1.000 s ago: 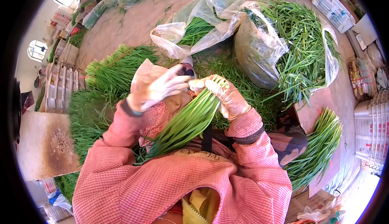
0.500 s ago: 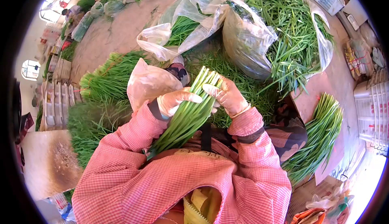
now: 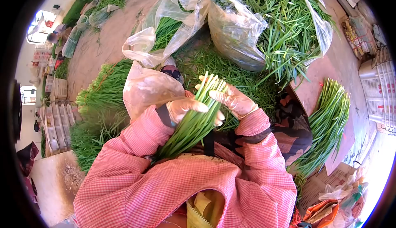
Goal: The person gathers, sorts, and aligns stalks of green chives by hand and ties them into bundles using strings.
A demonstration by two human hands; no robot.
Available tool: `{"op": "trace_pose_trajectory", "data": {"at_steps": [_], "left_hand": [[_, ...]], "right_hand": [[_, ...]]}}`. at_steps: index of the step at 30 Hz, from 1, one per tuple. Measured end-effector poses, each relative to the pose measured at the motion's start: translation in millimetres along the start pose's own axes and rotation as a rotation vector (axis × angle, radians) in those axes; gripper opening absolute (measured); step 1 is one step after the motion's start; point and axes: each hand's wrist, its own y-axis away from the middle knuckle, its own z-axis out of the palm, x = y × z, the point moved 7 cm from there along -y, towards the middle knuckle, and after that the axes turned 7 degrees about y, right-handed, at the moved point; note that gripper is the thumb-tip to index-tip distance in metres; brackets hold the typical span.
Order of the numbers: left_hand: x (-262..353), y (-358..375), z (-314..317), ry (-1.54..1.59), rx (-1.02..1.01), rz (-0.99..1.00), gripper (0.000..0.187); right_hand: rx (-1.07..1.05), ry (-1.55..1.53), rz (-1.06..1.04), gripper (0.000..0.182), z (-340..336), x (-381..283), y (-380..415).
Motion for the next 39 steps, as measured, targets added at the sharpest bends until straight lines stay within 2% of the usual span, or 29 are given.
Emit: {"op": "trace_pose_trajectory", "data": {"at_steps": [2,5,6,8,9,10,12,13,14,16,17,19,21,22,23,24,26,27,28,30,32,33,34,36,37,38,39], "left_hand": [[3.9,-3.3,6.5,-0.060,0.052,0.016,0.044],[8.6,0.0,16.7,-0.110,0.046,0.033,0.044],[7.8,-0.2,18.6,-0.111,0.036,0.012,0.044],[8.9,-3.2,24.9,-0.125,0.016,-0.011,0.044],[10.1,-5.6,28.8,-0.228,0.001,-0.035,0.044],[11.5,-8.0,33.1,-0.333,-0.014,-0.057,0.044],[39.6,-6.0,40.7,-0.415,0.096,0.056,0.041],[62.0,-2.2,47.4,-0.469,0.143,0.158,0.040],[83.6,0.7,52.4,-0.526,0.189,0.261,0.040],[118.0,-4.5,64.4,-0.466,0.139,0.543,0.036],[127.6,-5.7,75.0,-0.437,0.196,0.537,0.032],[146.6,-3.8,93.2,-0.401,0.218,0.739,0.032],[158.0,2.5,105.6,-0.421,0.213,0.880,0.033],[162.6,3.4,106.4,-0.446,0.179,0.970,0.033],[162.5,6.3,110.5,-0.465,0.197,0.996,0.033],[160.6,9.6,114.0,-0.486,0.215,1.021,0.034],[150.4,12.1,111.5,-0.501,0.297,1.053,0.035],[141.9,11.6,117.4,-0.461,0.263,1.046,0.036],[133.4,8.7,122.8,-0.422,0.227,1.032,0.037],[123.2,-6.0,134.1,-0.385,0.059,0.997,0.040],[110.8,-23.0,137.0,-0.204,-0.065,0.967,0.045],[105.3,-20.5,150.4,-0.200,-0.116,0.911,0.049],[107.0,-23.2,139.3,-0.237,-0.114,0.933,0.050],[105.3,-15.4,128.1,-0.316,-0.020,0.839,0.052],[106.0,-11.9,129.8,-0.325,-0.008,0.830,0.052],[104.8,-9.0,133.9,-0.413,-0.012,0.807,0.051],[102.6,-13.8,131.3,-0.467,-0.012,0.797,0.049]], "right_hand": [[-0.079,-0.014,0.038,0.061,-8.2,-4.6,-0.2],[0.326,0.281,-0.172,0.070,-40.9,-67.2,5.8],[0.306,0.285,-0.398,0.069,-43.2,-88.9,14.0],[0.103,0.551,-0.327,0.068,-24.3,-83.7,5.6],[-0.147,0.669,-0.203,0.068,-0.4,-56.4,-3.5],[-0.094,0.644,-0.006,0.063,2.0,-32.3,-8.0],[0.305,0.441,-0.284,0.065,-18.1,-69.8,-4.8],[0.327,0.129,-0.314,0.070,-35.2,-75.7,0.1],[0.393,0.138,-0.364,0.076,-44.1,-81.8,7.9],[0.204,0.088,-0.309,0.080,-17.6,-72.2,-6.0],[0.136,0.166,-0.475,0.082,24.3,-86.0,5.0],[0.313,0.282,-0.427,0.082,26.4,-53.2,8.0],[0.149,0.404,-0.142,0.067,-2.5,10.2,1.2],[0.039,0.551,-0.034,0.065,-20.0,28.6,10.2],[0.046,0.816,-0.031,0.068,-60.5,47.3,17.6],[0.483,1.132,0.184,0.071,-107.7,44.6,37.8],[0.725,0.505,-0.200,0.079,-91.0,-42.4,85.4],[0.816,0.647,-0.602,0.089,-63.3,-88.2,111.3],[0.890,0.913,-0.742,0.098,-28.6,-120.9,126.5],[0.791,1.153,-0.839,0.106,12.2,-120.0,113.7],[0.588,1.004,-0.806,0.112,29.4,-95.3,82.7],[0.632,0.918,-0.588,0.116,21.9,-84.7,73.8],[0.627,0.935,-0.562,0.111,24.4,-83.6,77.2],[0.582,0.606,-0.763,0.100,31.8,-94.6,90.4],[0.802,0.976,-0.732,0.084,28.6,-113.7,109.2],[0.889,0.990,-0.874,0.067,30.4,-133.4,119.5],[0.937,1.174,-0.834,0.059,36.4,-147.0,118.2]]}}
